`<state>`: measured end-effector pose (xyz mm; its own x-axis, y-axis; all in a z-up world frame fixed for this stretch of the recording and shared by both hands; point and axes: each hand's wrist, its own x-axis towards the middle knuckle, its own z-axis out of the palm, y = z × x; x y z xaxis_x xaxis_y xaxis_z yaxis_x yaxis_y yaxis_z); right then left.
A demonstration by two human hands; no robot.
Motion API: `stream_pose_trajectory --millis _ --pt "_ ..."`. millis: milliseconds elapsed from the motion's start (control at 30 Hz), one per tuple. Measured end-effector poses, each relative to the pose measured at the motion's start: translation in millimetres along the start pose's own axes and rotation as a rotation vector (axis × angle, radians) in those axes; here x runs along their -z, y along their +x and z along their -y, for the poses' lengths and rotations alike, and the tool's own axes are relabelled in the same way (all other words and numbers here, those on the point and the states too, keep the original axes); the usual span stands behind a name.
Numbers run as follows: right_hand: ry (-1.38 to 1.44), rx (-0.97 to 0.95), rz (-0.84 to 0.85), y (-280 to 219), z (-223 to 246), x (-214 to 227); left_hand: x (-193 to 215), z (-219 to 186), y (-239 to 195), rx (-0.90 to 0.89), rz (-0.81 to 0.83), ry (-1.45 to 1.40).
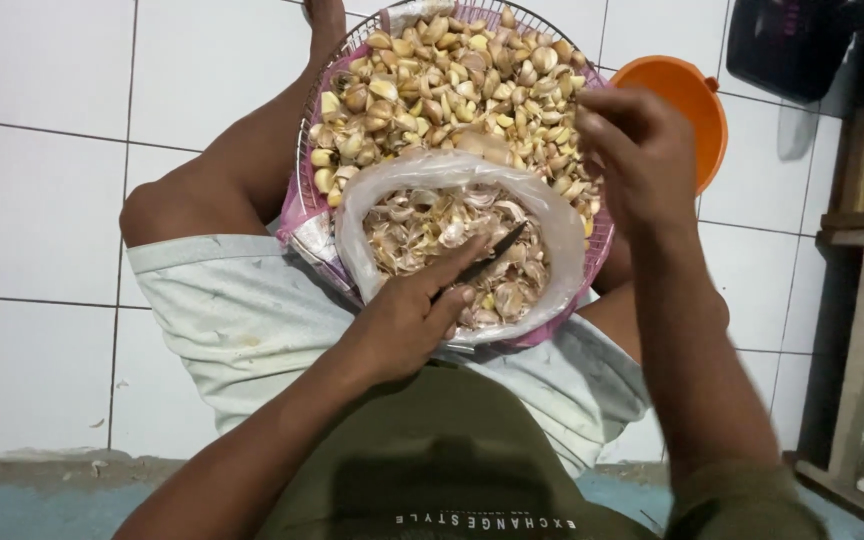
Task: The person sits on the floor and peels garlic cloves using a small knife. They pick cloves from a large basket, peel the skin, and place the peeled cloves into an orange bowl while discarding the skins into a plastic bag.
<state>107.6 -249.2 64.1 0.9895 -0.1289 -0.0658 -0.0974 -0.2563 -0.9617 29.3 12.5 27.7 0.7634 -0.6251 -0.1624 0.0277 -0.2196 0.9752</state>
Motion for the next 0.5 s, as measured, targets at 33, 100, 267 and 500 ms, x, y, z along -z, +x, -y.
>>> stream_pose_trajectory --millis 33,100,267,500 --pt "0.002 0.002 0.006 18 -1 -8 -1 0 -1 0.002 -0.006 0.001" --pt "-0.349 0.107 0.215 54 -4 -26 -2 0 -2 0.079 0.044 -0.005" --pt "-0.657 -0.004 0.434 109 -50 -73 -5 3 1 0.156 0.059 -0.036" --pt "-0.703 -0.123 0.403 116 -70 -82 5 -2 0 0.112 0.054 -0.020"
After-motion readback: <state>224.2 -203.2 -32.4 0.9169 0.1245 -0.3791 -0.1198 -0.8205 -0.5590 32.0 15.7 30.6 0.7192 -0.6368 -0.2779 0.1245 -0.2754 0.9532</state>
